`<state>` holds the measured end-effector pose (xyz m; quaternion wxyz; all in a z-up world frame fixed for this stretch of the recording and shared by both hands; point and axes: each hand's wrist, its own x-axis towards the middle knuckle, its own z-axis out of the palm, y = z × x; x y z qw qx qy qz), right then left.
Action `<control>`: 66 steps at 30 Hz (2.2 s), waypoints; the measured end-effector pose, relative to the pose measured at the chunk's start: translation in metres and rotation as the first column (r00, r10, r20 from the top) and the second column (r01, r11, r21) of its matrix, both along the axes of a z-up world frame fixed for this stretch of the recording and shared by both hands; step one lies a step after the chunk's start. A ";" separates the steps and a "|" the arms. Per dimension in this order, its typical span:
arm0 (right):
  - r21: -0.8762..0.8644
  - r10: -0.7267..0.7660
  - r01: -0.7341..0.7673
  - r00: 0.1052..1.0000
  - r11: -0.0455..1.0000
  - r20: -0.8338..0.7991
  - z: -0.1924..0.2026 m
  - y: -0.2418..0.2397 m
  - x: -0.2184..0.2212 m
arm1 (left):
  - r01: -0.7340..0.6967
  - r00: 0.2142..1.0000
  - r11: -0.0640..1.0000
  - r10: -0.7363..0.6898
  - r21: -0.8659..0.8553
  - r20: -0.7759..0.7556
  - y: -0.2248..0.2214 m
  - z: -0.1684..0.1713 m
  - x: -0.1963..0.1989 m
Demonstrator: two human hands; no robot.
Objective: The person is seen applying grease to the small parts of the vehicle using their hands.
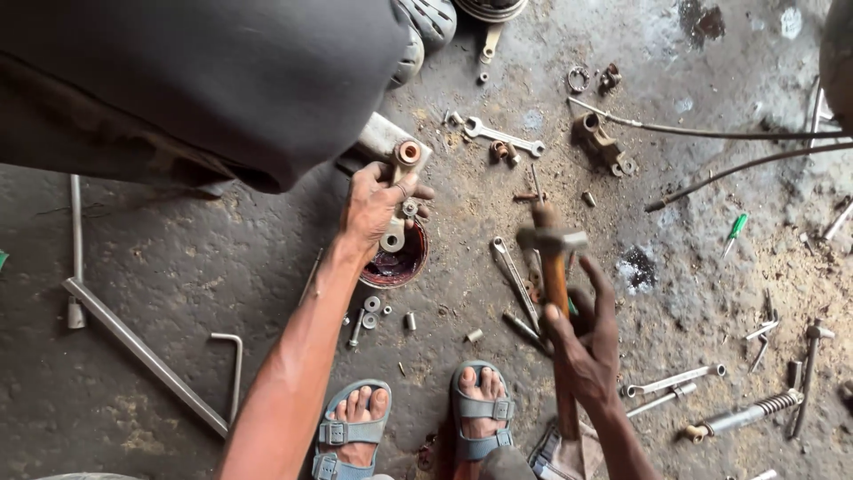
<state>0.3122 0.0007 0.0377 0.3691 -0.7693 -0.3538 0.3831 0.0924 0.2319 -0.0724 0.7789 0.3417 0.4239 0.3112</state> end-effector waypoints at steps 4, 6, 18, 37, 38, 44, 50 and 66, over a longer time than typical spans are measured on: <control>0.163 0.117 -0.102 0.989 0.981 -0.089 0.027 0.069 -0.035 | -0.033 0.999 0.999 0.033 0.009 0.017 -0.002 -0.012 0.004; 0.252 0.160 -0.115 0.973 0.961 -0.165 0.034 0.100 -0.056 | -0.078 0.994 0.995 0.071 0.068 0.087 -0.004 -0.024 0.006; 0.205 0.212 -0.210 0.977 0.956 0.012 0.017 0.146 -0.095 | -0.111 0.994 0.992 0.111 0.057 -0.008 -0.005 0.002 0.007; 0.247 0.305 -0.627 0.638 0.739 0.707 -0.025 0.155 -0.072 | -0.162 0.987 0.979 0.161 0.123 0.016 -0.010 -0.003 0.007; 0.183 0.326 -0.492 0.769 0.851 0.550 -0.004 0.162 -0.079 | -0.158 0.987 0.979 0.159 0.129 0.003 -0.009 -0.002 0.007; 0.138 0.213 -0.274 0.914 0.952 0.345 0.010 0.146 -0.088 | -0.101 0.984 0.995 0.098 -0.010 -0.151 -0.008 0.005 0.007; 0.241 0.300 -0.455 0.822 0.857 0.485 -0.012 0.161 -0.079 | -0.171 0.984 0.977 0.176 0.124 -0.030 -0.010 -0.013 0.009; 0.218 0.218 -0.349 0.859 0.911 0.463 0.030 0.145 -0.093 | -0.130 0.988 0.991 0.133 0.040 -0.082 -0.005 -0.015 0.013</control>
